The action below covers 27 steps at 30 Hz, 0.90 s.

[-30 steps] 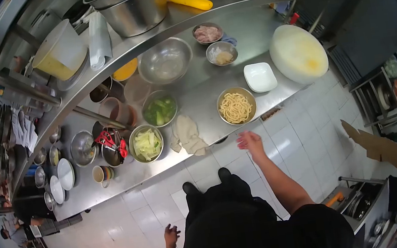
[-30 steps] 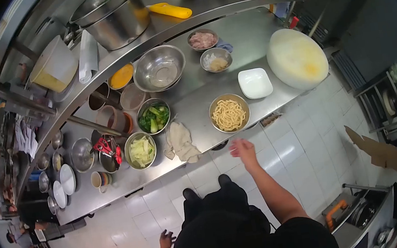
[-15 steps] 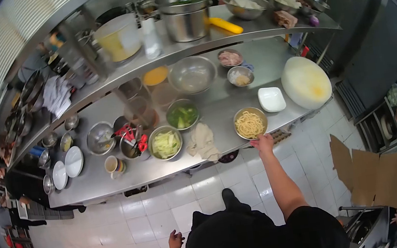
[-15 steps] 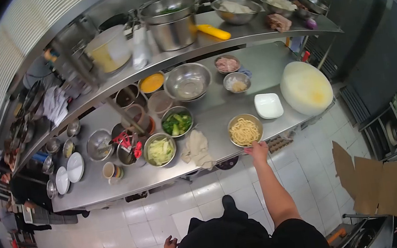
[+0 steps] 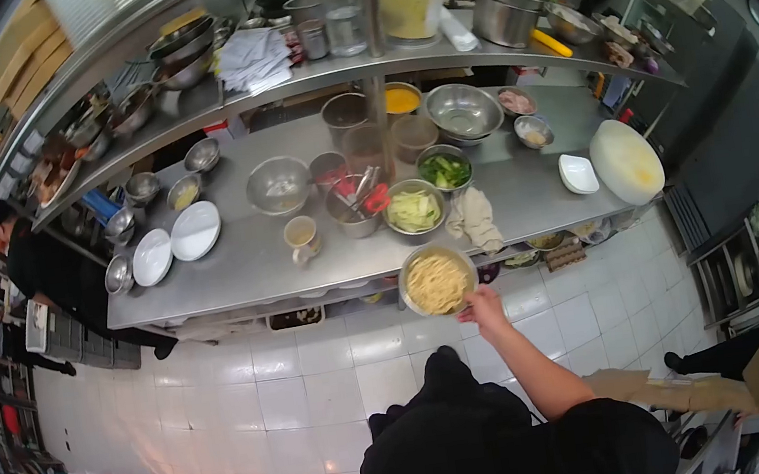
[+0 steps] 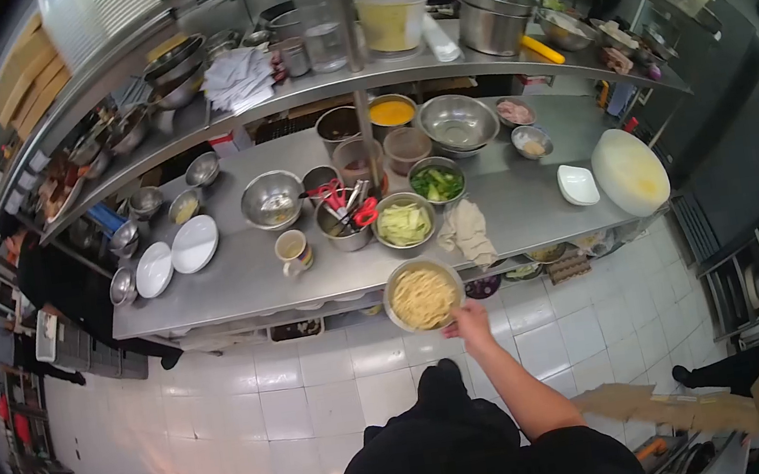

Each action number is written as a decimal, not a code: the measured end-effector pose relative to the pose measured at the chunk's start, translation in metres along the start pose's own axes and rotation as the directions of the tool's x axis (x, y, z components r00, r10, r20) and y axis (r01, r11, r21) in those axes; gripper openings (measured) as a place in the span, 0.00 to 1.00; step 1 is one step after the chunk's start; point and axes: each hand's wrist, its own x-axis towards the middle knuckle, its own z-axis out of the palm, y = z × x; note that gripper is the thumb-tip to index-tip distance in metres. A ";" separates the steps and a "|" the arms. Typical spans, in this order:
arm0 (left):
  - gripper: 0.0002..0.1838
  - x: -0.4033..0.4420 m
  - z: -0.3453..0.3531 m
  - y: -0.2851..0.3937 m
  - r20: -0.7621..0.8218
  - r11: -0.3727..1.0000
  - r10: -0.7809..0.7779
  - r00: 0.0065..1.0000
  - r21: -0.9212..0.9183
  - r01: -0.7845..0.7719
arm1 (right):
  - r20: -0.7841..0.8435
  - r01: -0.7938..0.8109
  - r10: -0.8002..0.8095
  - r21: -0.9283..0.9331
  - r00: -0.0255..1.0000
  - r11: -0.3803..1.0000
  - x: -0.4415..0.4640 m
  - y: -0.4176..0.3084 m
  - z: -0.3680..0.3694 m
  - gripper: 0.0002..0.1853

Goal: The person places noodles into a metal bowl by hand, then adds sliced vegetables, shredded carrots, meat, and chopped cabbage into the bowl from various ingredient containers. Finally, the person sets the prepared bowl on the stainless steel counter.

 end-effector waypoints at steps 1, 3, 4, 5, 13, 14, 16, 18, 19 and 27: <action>0.19 0.007 -0.006 0.016 -0.069 0.980 -0.008 0.998 -0.200 -0.006 | 0.010 -0.001 0.001 -0.004 1.000 1.000 -0.011 0.011 0.021 0.05; 0.26 -0.024 -0.044 0.158 0.007 0.915 -0.038 0.999 -0.402 0.038 | 0.209 -0.112 0.140 -0.139 0.968 0.984 -0.031 0.033 0.058 0.07; 0.33 -0.026 -0.056 0.206 0.090 0.872 0.032 0.995 -0.489 0.016 | 0.229 -0.111 0.143 -0.147 0.963 0.983 -0.042 0.038 0.077 0.07; 0.35 -0.019 -0.062 0.245 0.137 0.817 0.123 0.983 -0.576 -0.022 | 0.304 -0.145 0.203 -0.204 0.931 0.968 -0.055 0.039 0.096 0.06; 0.27 0.047 -0.065 0.402 -0.037 0.657 0.477 0.878 -0.649 -0.384 | 0.620 0.145 0.212 -0.474 0.756 0.869 -0.065 0.052 0.238 0.11; 0.27 0.058 -0.078 0.406 -0.055 0.660 0.470 0.881 -0.640 -0.393 | 0.635 0.145 0.216 -0.466 0.742 0.873 -0.058 0.040 0.263 0.11; 0.28 0.069 -0.102 0.411 -0.067 0.547 0.233 0.970 -0.815 -0.188 | 0.767 0.486 0.274 -0.596 0.581 0.639 -0.040 0.013 0.311 0.13; 0.25 0.083 -0.132 0.417 -0.079 0.518 0.127 0.989 -0.845 -0.134 | 0.890 0.594 0.110 -0.384 0.443 0.707 -0.021 -0.004 0.364 0.14; 0.25 0.092 -0.146 0.422 -0.110 0.547 0.083 0.991 -0.826 -0.137 | 0.910 0.629 0.049 -0.324 0.412 0.706 -0.017 -0.024 0.396 0.14; 0.21 0.231 -0.194 0.452 -0.247 0.540 0.064 0.967 -0.806 -0.242 | 0.575 0.980 -0.812 0.196 -0.099 0.019 -0.042 -0.225 0.673 0.06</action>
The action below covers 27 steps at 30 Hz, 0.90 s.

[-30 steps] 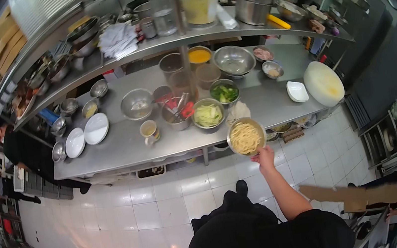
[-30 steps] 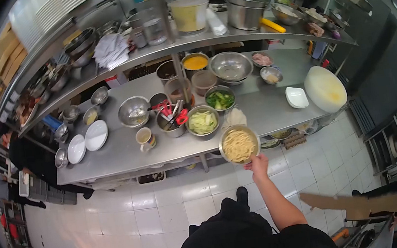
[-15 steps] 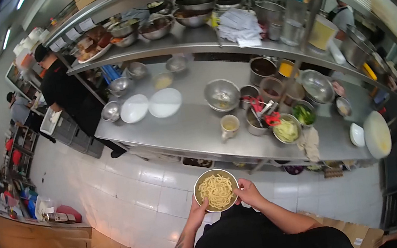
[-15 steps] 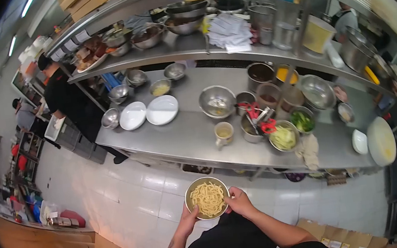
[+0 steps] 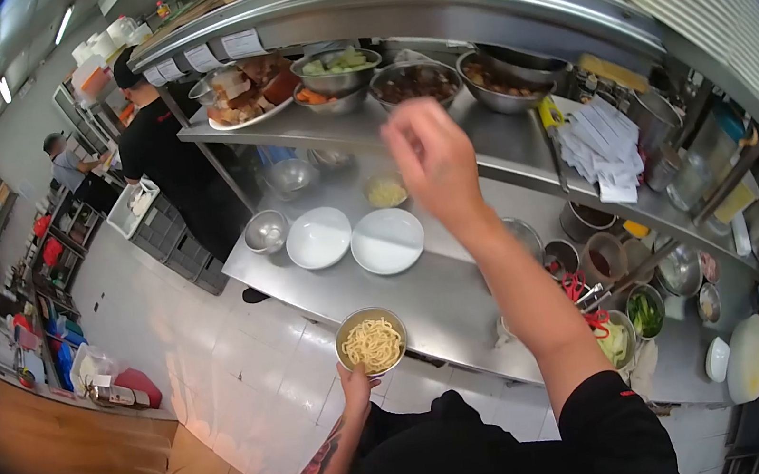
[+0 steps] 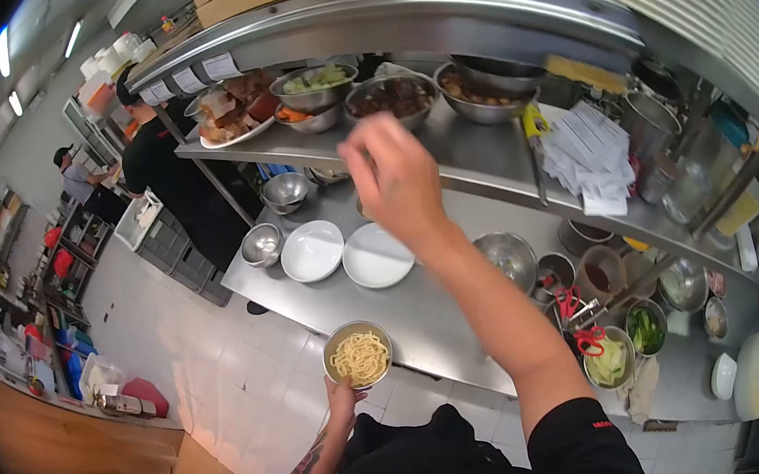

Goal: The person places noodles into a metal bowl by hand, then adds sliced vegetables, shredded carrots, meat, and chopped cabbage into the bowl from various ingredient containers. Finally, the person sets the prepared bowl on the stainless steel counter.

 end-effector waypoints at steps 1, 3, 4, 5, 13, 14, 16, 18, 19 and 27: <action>0.21 0.013 0.005 0.001 0.007 1.000 0.004 1.000 -0.007 -0.004 | -0.033 0.088 -0.092 -0.120 0.995 0.989 0.027 0.007 0.016 0.06; 0.21 0.039 0.013 0.000 0.051 1.000 0.019 0.998 -0.017 -0.018 | 0.063 0.087 -0.073 -0.269 0.995 0.959 0.064 0.018 0.043 0.09; 0.20 0.055 0.012 -0.010 0.089 0.999 0.027 0.996 -0.036 -0.023 | 0.155 0.086 -0.024 -0.409 0.988 0.909 0.074 0.022 0.053 0.13; 0.20 0.062 0.011 -0.014 0.115 0.999 0.024 0.993 -0.033 -0.020 | 0.148 0.083 -0.020 -0.432 0.989 0.898 0.080 0.028 0.062 0.13; 0.26 0.120 -0.014 0.026 0.562 0.973 -0.230 0.794 0.142 0.180 | 0.191 -0.033 0.178 -0.587 0.965 0.809 0.102 0.050 0.093 0.09; 0.28 0.126 -0.021 0.029 0.638 0.960 -0.279 0.718 0.201 0.194 | 0.136 -0.079 0.180 -0.542 0.974 0.837 0.102 0.051 0.093 0.08; 0.29 0.132 -0.031 0.049 0.673 0.932 -0.352 0.650 0.313 0.181 | 0.081 -0.134 0.201 -0.501 0.976 0.855 0.100 0.041 0.092 0.08; 0.31 0.145 -0.040 0.056 0.695 0.895 -0.426 0.579 0.418 0.157 | 0.027 -0.184 0.220 -0.455 0.975 0.871 0.096 0.032 0.089 0.08; 0.32 0.155 -0.047 0.051 0.691 0.896 -0.419 0.588 0.421 0.144 | 0.014 -0.148 0.173 -0.445 0.985 0.883 0.093 0.028 0.089 0.08; 0.28 0.188 -0.070 0.081 0.620 0.941 -0.305 0.723 0.312 0.130 | -0.159 -0.103 0.041 -0.403 0.986 0.909 0.080 0.005 0.092 0.08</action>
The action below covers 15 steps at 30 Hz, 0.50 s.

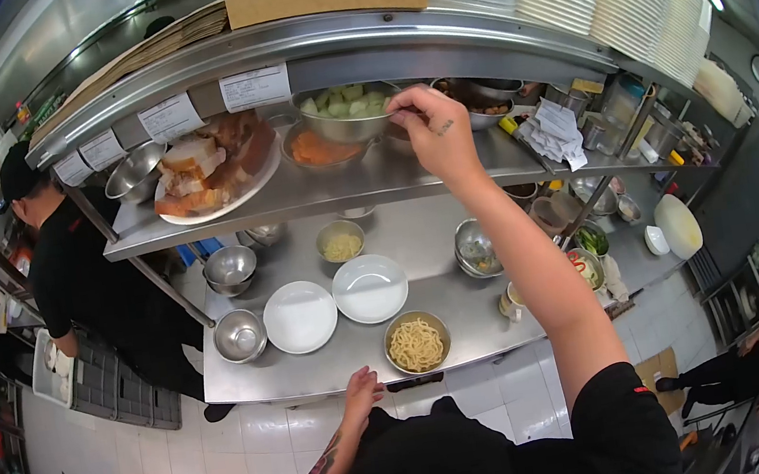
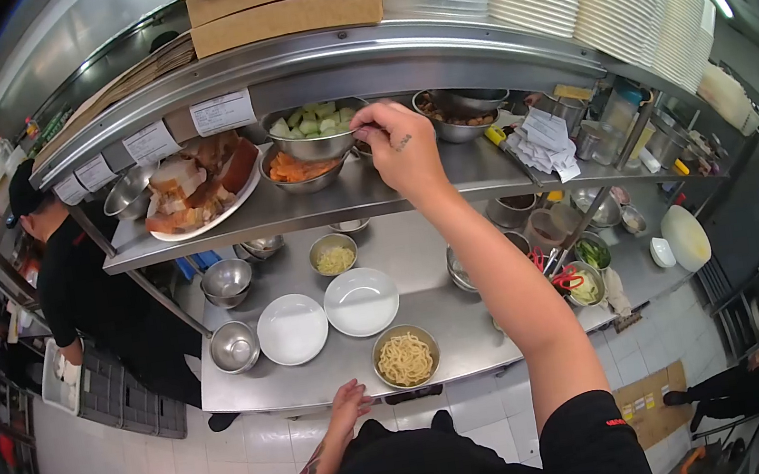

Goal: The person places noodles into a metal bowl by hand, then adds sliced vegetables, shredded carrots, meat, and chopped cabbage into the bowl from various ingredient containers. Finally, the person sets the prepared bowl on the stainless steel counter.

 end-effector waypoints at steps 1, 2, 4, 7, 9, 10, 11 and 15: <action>0.28 -0.002 -0.003 0.005 0.002 1.000 -0.004 1.000 0.000 0.004 | 0.010 -0.021 0.021 0.026 1.000 0.999 -0.002 -0.007 -0.005 0.07; 0.26 -0.004 -0.005 0.011 -0.026 0.996 0.087 0.996 0.001 -0.087 | 0.022 -0.042 0.041 0.053 0.999 0.998 -0.005 -0.016 -0.010 0.07; 0.24 -0.012 -0.007 0.030 -0.061 0.985 0.169 0.984 -0.004 -0.170 | 0.038 -0.044 0.040 0.115 0.998 0.992 -0.020 -0.033 -0.021 0.07; 0.25 -0.043 0.001 0.082 -0.046 0.959 0.279 0.959 -0.044 -0.281 | 0.067 -0.070 0.060 0.144 0.996 0.987 -0.056 -0.053 -0.035 0.08; 0.25 -0.068 0.007 0.121 0.077 0.925 0.356 0.931 -0.172 -0.339 | 0.143 -0.175 0.153 0.158 0.978 0.972 -0.090 -0.072 -0.038 0.09; 0.27 -0.082 0.010 0.140 0.146 0.905 0.390 0.909 -0.243 -0.350 | 0.204 -0.180 0.146 0.161 0.968 0.970 -0.109 -0.077 -0.036 0.10; 0.28 -0.094 0.011 0.155 0.205 0.881 0.427 0.881 -0.312 -0.355 | 0.266 -0.187 0.138 0.168 0.954 0.968 -0.128 -0.081 -0.034 0.11; 0.29 -0.109 0.008 0.170 0.264 0.667 0.491 0.830 -0.726 -0.164 | 0.392 -0.231 0.137 0.204 0.910 0.951 -0.221 -0.082 0.000 0.09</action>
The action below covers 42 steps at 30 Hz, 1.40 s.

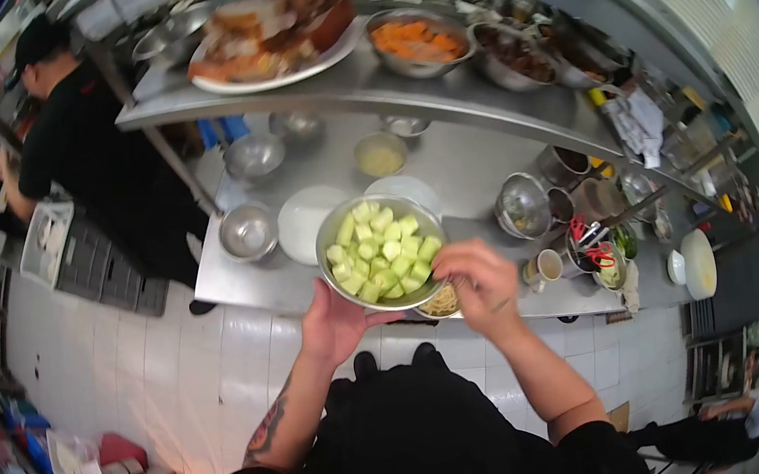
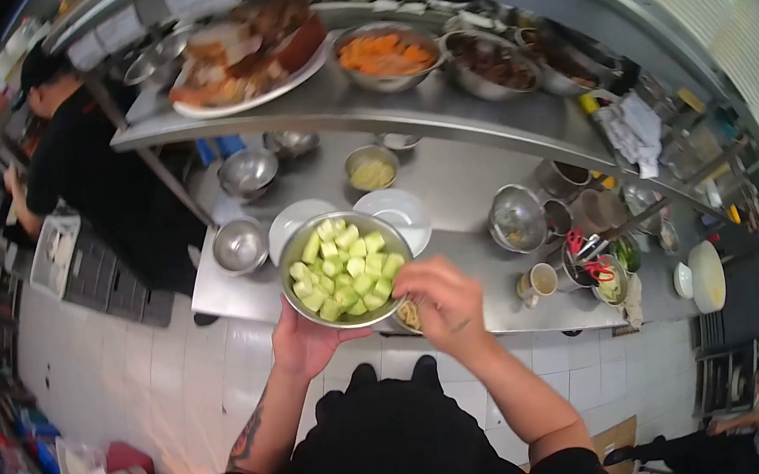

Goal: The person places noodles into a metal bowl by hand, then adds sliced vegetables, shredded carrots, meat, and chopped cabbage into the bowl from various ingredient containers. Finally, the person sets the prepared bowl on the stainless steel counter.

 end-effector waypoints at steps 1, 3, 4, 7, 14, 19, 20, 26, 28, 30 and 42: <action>0.31 -0.003 -0.002 0.001 -0.042 0.994 -0.051 0.998 -0.102 0.047 | 0.038 0.004 -0.004 -0.008 0.999 1.000 -0.019 0.010 0.017 0.10; 0.33 -0.014 -0.013 -0.005 -0.099 0.975 -0.087 0.991 -0.213 0.064 | 0.098 0.008 -0.009 0.003 0.995 1.000 -0.046 0.016 0.037 0.12; 0.34 -0.018 -0.027 -0.013 -0.177 0.983 -0.043 0.983 -0.184 0.010 | 0.185 -0.095 0.083 0.059 0.979 0.994 -0.055 0.017 0.043 0.11; 0.33 -0.034 -0.047 -0.022 -0.264 0.979 -0.006 0.964 -0.199 -0.048 | 0.332 -0.232 0.182 0.116 0.925 0.966 -0.060 0.020 0.043 0.07; 0.33 -0.044 -0.065 -0.032 -0.317 0.982 0.027 0.948 -0.170 -0.085 | 0.339 -0.361 0.343 -0.013 0.876 0.933 -0.032 0.020 0.047 0.10; 0.32 -0.043 -0.071 -0.040 -0.350 0.996 0.041 0.936 -0.063 -0.067 | 0.564 -0.015 0.248 -0.385 0.788 0.923 -0.031 0.028 0.071 0.17; 0.32 -0.042 -0.073 -0.041 -0.352 0.995 0.042 0.935 -0.068 -0.070 | 0.568 -0.013 0.249 -0.386 0.784 0.923 -0.031 0.031 0.072 0.17; 0.32 -0.040 -0.081 -0.037 -0.353 0.975 0.073 0.933 -0.170 -0.141 | 0.593 -0.348 0.351 -0.124 0.725 0.929 -0.016 0.046 0.058 0.15; 0.32 -0.040 -0.083 -0.035 -0.355 0.969 0.081 0.931 -0.193 -0.158 | 0.560 -0.798 0.572 0.363 0.599 0.481 -0.015 0.053 0.054 0.12; 0.32 -0.038 -0.081 -0.033 -0.347 0.968 0.081 0.934 -0.198 -0.157 | 0.545 -0.808 0.606 0.483 0.579 0.338 -0.007 0.058 0.054 0.11; 0.30 -0.019 -0.075 -0.047 -0.357 0.998 -0.019 0.934 -0.067 -0.005 | 0.641 0.013 0.365 -0.505 0.675 0.863 -0.019 0.058 0.067 0.11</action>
